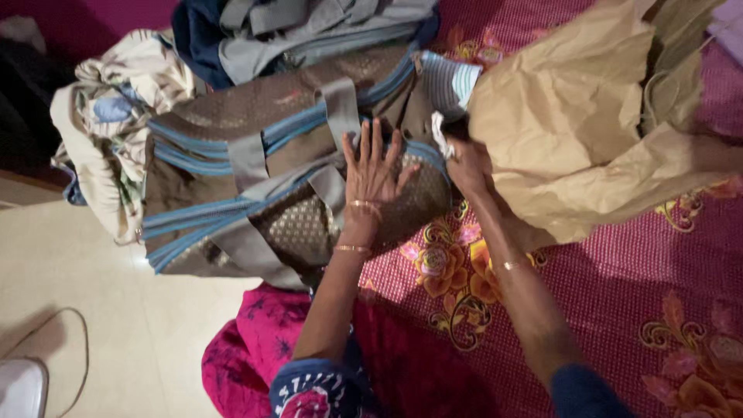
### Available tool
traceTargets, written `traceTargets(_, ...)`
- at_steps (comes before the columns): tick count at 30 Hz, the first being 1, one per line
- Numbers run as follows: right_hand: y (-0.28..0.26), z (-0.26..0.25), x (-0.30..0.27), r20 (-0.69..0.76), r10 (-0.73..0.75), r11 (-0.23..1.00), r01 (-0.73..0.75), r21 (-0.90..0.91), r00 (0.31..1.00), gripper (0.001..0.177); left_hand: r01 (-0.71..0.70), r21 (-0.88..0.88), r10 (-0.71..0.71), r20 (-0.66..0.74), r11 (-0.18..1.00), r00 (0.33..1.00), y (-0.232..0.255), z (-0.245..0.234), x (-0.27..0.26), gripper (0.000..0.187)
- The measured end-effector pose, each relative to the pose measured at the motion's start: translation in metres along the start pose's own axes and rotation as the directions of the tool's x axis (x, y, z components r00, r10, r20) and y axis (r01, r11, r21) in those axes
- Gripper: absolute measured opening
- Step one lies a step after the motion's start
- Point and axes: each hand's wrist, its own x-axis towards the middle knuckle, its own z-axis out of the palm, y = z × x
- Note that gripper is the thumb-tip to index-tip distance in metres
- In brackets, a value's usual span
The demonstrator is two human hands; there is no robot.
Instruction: The person wipes the exterior of a patterned travel bag with a white cloth. They systematically clean the top, sides, and handle areas of the bag, which is placed on a bed.
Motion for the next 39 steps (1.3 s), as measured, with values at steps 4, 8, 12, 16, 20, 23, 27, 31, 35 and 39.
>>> traceTargets(4,-0.021,0.006,0.022,-0.018,-0.032,0.998,0.033,0.052,0.999,0.061,0.037,-0.034,-0.035,0.055,0.999,0.998,-0.002,0.001,0.005,0.071)
traceTargets(8,-0.105,0.013,-0.052,-0.369,-0.078,0.992,0.108,0.060,0.926,0.059,0.053,-0.032,-0.049,0.107,0.998,0.993,-0.002,0.002,0.007,0.061)
traceTargets(12,-0.189,0.044,-0.121,-0.378,-0.230,0.972,0.191,-0.139,0.897,0.063,0.030,-0.043,-0.027,0.069,0.999,0.997,-0.002,-0.007,-0.007,0.059)
traceTargets(16,-0.211,0.062,-0.112,-0.408,-0.110,0.993,0.080,-0.090,0.906,0.064,-0.051,0.037,0.050,0.043,0.998,0.998,-0.030,-0.041,-0.042,0.065)
traceTargets(20,-0.208,0.080,-0.111,-0.385,-0.204,0.974,0.146,-0.175,0.900,0.057,-0.186,0.262,0.156,0.131,0.947,0.979,-0.056,-0.075,-0.056,0.066)
traceTargets(23,-0.200,0.089,-0.127,-0.227,-0.374,0.901,0.295,-0.319,0.899,0.055,-0.302,0.289,0.258,0.181,0.909,0.949,-0.069,-0.096,-0.058,0.064)
traceTargets(27,-0.213,0.083,-0.115,-0.273,-0.411,0.894,0.326,-0.306,0.870,0.049,-0.398,0.264,0.278,0.395,0.879,0.875,-0.090,-0.152,-0.064,0.048)
traceTargets(31,-0.246,0.098,-0.099,-0.387,-0.273,0.949,0.180,-0.258,0.881,0.058,-0.080,-0.015,0.081,0.256,0.997,0.963,-0.067,-0.180,-0.073,0.071)
traceTargets(35,-0.246,0.128,-0.108,-0.171,-0.407,0.897,0.357,-0.262,0.897,0.054,0.031,0.136,-0.049,0.131,0.990,0.990,-0.036,-0.161,-0.105,0.054)
traceTargets(39,-0.229,0.110,-0.133,-0.078,-0.495,0.834,0.448,-0.321,0.865,0.040,-0.072,0.291,0.049,0.084,0.954,0.995,-0.053,-0.137,-0.134,0.028)
